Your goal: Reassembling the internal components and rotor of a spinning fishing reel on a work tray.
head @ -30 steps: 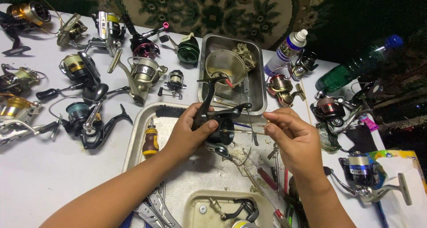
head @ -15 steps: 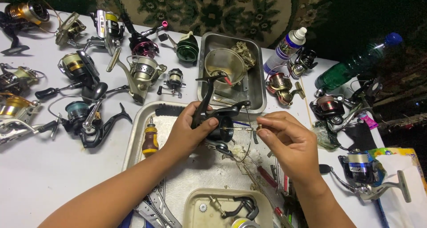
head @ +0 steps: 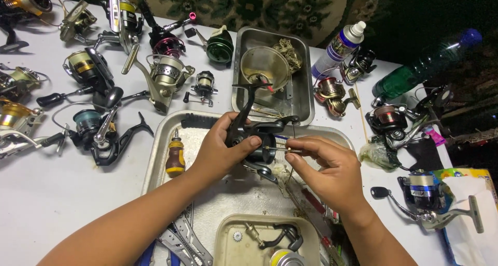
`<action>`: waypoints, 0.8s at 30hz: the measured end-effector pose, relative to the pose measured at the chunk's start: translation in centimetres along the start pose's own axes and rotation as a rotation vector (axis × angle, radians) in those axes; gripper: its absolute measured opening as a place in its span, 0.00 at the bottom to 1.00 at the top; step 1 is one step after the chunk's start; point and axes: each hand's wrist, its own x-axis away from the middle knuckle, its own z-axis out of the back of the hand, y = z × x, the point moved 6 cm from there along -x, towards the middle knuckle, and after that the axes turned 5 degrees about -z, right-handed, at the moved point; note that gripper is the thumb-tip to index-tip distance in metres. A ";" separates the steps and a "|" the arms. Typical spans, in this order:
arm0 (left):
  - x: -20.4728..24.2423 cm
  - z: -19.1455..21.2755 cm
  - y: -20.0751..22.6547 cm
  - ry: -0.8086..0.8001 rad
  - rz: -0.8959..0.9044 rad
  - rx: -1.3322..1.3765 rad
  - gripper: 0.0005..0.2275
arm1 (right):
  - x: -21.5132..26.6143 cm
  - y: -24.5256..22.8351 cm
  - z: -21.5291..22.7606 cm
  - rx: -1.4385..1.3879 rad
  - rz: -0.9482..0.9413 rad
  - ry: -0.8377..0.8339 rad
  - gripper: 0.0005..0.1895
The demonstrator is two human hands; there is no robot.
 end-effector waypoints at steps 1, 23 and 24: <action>0.0 0.0 0.0 -0.001 0.002 0.000 0.23 | 0.0 -0.1 0.0 -0.001 -0.002 0.000 0.11; 0.8 -0.4 -0.1 -0.049 -0.058 0.009 0.26 | 0.3 -1.2 -1.6 0.122 0.087 -0.018 0.09; 0.8 -0.4 -0.1 -0.055 -0.058 0.015 0.26 | 0.3 -1.3 -1.6 0.127 0.096 -0.014 0.09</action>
